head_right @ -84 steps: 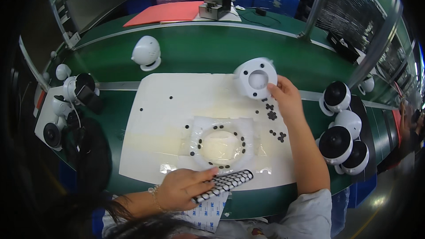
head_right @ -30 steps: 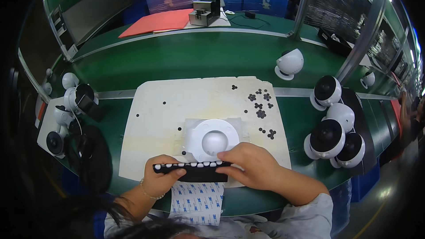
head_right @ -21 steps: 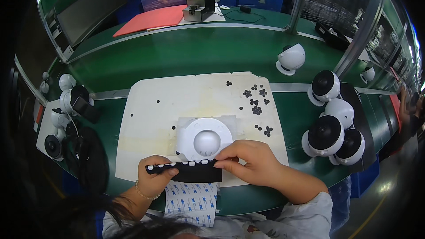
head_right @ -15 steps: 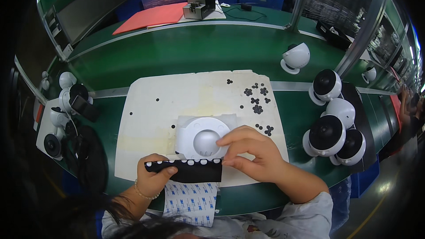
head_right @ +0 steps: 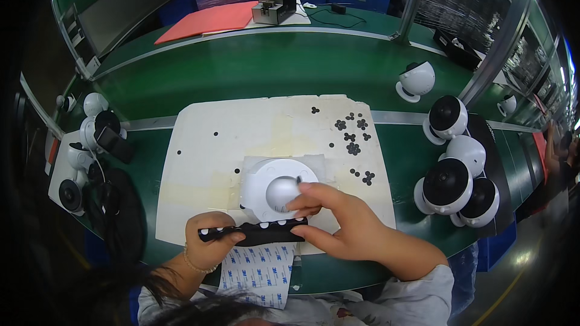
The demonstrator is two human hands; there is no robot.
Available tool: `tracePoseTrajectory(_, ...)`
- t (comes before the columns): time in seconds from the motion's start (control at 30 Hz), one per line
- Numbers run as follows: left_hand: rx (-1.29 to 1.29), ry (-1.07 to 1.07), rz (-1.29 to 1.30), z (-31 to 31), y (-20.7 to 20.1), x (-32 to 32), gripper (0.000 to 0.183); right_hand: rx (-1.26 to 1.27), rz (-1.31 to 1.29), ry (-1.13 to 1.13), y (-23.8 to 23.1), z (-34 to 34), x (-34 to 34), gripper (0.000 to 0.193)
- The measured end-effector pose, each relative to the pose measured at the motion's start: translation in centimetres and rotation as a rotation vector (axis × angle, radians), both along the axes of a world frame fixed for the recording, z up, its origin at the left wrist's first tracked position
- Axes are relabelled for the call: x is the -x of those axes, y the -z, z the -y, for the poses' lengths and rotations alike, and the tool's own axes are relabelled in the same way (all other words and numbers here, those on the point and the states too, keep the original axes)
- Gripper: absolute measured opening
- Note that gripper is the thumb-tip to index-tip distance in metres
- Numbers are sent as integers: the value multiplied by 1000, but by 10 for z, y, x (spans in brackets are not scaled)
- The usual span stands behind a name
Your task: The person repeatedly picks up white dome-shaped security camera housings from a green workbench, places them on a white foam pad, and applies small black circular adhesive pads into the housing's mounting holes. They then place the assembled units aside on the workbench. The process is repeated for multiple units throughout the clip.
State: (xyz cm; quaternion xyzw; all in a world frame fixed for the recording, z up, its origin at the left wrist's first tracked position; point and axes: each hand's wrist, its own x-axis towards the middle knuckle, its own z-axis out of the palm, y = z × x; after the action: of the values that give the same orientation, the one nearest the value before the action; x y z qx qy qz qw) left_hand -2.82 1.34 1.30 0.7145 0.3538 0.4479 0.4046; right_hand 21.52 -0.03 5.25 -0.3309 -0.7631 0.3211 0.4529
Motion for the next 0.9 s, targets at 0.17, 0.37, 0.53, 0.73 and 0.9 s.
tracePoseTrajectory(0.17,-66,-8,-31,1,3,-1,16,-142,225,21,-3,-1,-2,42)
tracePoseTrajectory(0.37,-156,28,-54,-1,3,-1,15,-264,246,21,-1,-4,-2,38)
tracePoseTrajectory(0.53,-235,56,-74,-2,0,-2,14,-190,274,-16,-13,-2,-4,43)
tracePoseTrajectory(0.73,-221,62,-80,-2,0,1,15,-276,127,-36,-10,-2,-8,46)
tracePoseTrajectory(0.9,-224,70,-81,-1,-1,-2,16,-467,30,-17,3,0,14,46)
